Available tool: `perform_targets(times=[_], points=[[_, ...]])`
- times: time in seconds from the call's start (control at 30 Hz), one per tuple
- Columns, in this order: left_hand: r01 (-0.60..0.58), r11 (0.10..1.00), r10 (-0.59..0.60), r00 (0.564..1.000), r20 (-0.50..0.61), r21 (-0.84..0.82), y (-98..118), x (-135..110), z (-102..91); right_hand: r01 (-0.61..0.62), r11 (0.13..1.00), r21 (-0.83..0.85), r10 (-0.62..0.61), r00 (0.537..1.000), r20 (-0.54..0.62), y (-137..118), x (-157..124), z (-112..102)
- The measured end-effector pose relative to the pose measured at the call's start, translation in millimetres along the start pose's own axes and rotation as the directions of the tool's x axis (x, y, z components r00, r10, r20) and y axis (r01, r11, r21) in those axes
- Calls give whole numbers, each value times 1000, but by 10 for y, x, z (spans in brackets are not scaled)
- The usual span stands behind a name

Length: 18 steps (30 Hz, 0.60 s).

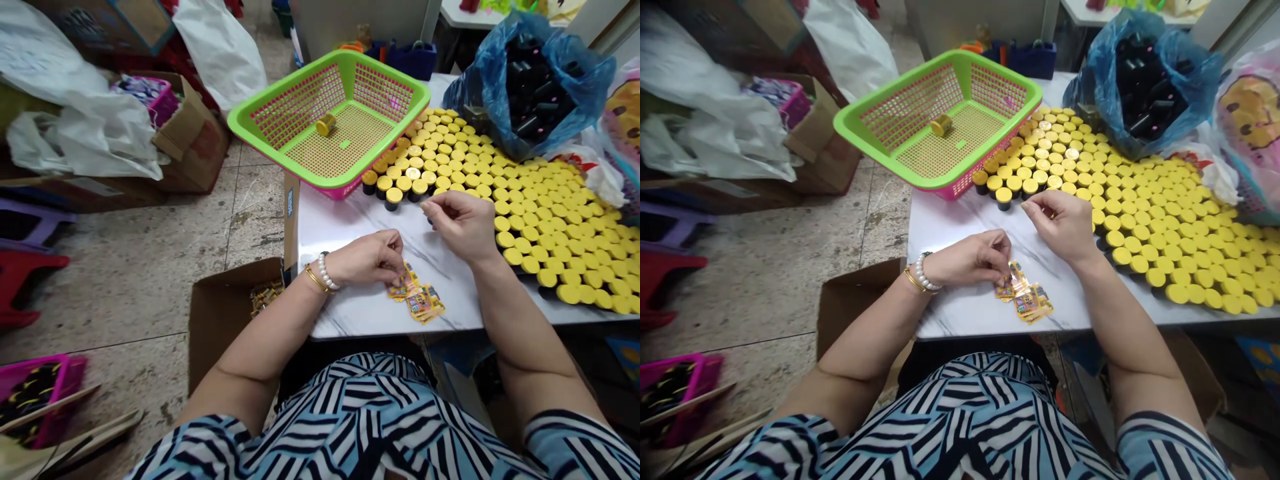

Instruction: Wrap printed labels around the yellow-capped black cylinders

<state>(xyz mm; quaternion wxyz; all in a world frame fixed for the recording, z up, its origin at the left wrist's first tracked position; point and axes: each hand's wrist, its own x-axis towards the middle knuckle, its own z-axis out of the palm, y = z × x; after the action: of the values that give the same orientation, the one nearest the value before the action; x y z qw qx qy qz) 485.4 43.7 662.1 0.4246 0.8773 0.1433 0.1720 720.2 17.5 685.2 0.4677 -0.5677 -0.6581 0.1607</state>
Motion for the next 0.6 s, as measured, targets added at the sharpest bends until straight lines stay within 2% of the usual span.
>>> perform_targets(times=[0.07,0.1,0.2,0.27,0.3,0.33,0.37,0.43,0.47,0.5,0.53,0.6], points=[[0,988,-24,988,-150,-156,-20,12,-45,-109,991,76,99,987,126,-13,4,-18],[19,975,-69,972,-226,-220,-31,12,-62,-177,978,111,150,964,218,-21,2,-14],[93,938,-220,904,-366,-334,-67,7,-75,-344,921,184,219,846,486,-41,-24,59],[103,921,-271,862,-429,-376,-83,17,-56,-433,875,217,242,778,580,-47,-48,138],[88,911,-288,836,-467,-403,-84,27,-43,-471,852,227,261,759,596,-47,-59,175],[65,901,-306,797,-521,-430,-80,37,-29,-503,831,238,286,752,594,-44,-69,206],[40,895,-326,740,-588,-445,-70,47,-16,-527,812,249,314,755,575,-40,-75,227],[32,907,-354,596,-721,-420,-38,58,9,-545,794,269,363,780,509,-29,-82,241],[61,920,-355,545,-759,-386,-20,57,18,-536,802,262,377,796,473,-26,-83,234],[113,931,-353,529,-772,-348,-5,53,26,-512,828,228,372,807,459,-25,-84,223],[177,933,-358,548,-756,-313,5,46,29,-470,867,166,346,806,480,-27,-85,209],[310,916,-400,638,-658,-256,3,30,25,-330,944,25,255,774,580,-38,-90,191]])
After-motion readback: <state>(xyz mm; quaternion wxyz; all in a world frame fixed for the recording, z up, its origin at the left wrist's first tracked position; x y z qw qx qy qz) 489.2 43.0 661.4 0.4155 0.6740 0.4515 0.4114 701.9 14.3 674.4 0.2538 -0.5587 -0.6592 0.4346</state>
